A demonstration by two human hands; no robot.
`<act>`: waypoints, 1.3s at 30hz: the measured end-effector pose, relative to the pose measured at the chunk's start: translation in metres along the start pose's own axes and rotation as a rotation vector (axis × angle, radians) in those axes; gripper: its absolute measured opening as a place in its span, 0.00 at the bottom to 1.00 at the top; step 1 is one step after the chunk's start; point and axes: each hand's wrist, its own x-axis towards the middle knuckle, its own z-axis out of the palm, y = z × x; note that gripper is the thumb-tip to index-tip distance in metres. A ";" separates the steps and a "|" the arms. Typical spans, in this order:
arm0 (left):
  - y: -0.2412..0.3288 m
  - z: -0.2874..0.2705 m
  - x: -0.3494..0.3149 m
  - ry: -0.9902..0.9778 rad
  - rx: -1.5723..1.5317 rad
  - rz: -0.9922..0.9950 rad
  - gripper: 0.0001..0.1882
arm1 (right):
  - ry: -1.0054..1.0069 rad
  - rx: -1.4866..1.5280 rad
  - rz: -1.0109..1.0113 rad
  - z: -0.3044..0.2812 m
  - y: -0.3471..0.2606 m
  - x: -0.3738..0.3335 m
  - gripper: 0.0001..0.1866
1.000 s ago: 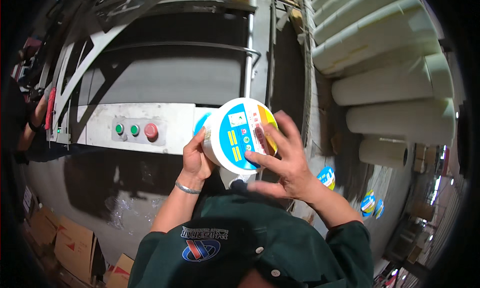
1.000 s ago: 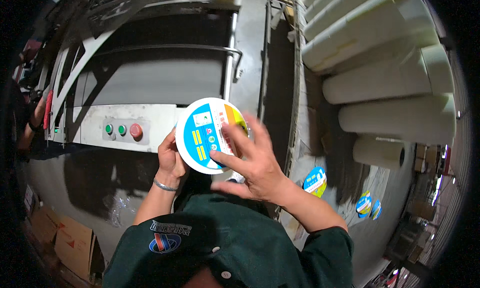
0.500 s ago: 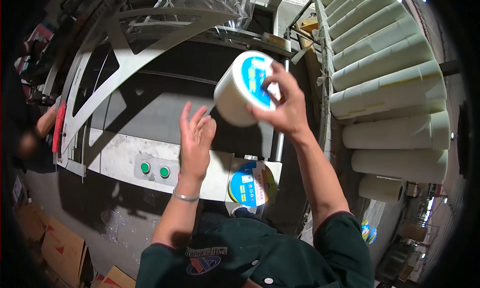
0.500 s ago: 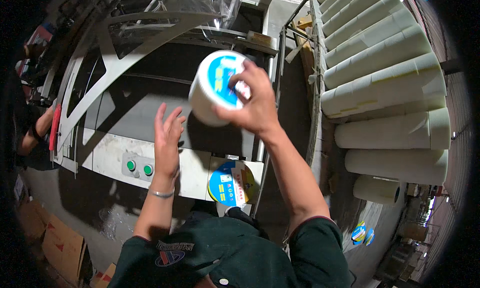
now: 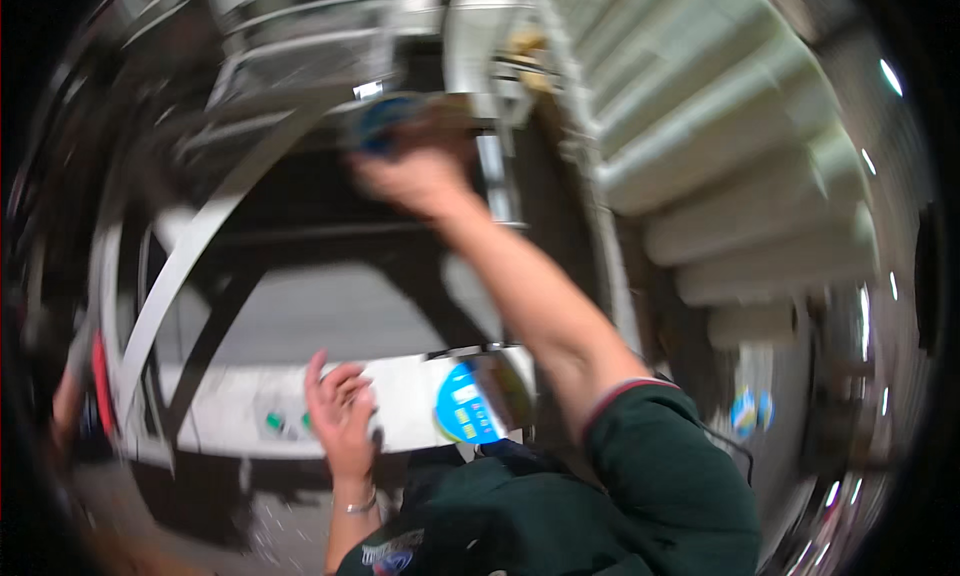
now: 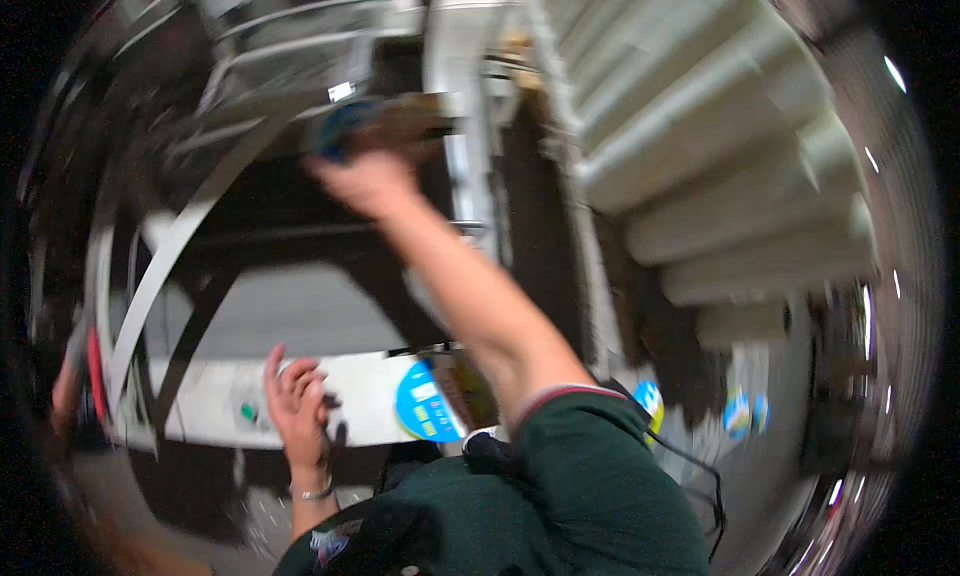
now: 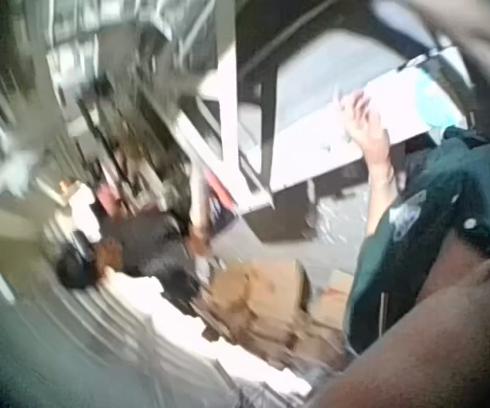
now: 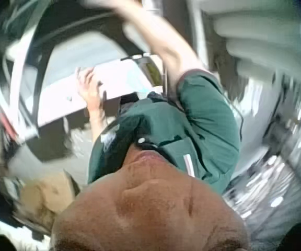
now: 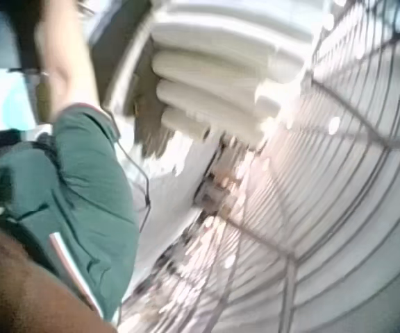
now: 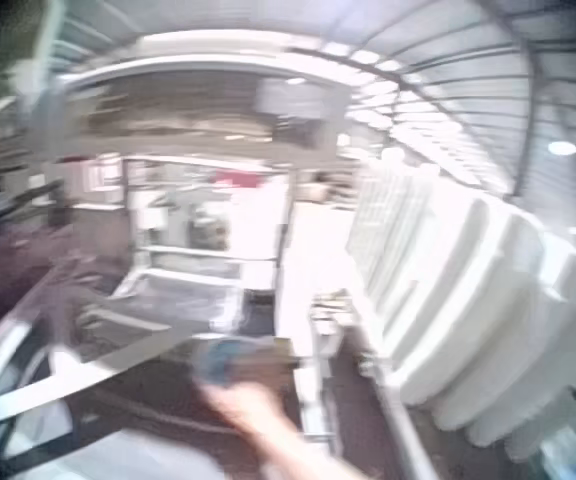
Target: Apply circular labels to rolls of building mesh material.
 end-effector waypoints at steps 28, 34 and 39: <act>-0.196 0.519 -0.342 -1.318 0.707 0.544 0.19 | 0.574 -0.821 0.333 -0.684 0.405 -0.734 0.29; -0.207 0.598 -0.406 -1.381 0.771 1.105 0.43 | 0.585 0.239 0.139 -0.561 0.324 -0.749 0.25; -0.233 0.560 -0.371 -1.583 0.711 0.250 0.43 | 0.283 0.464 0.202 -0.514 0.333 -0.786 0.30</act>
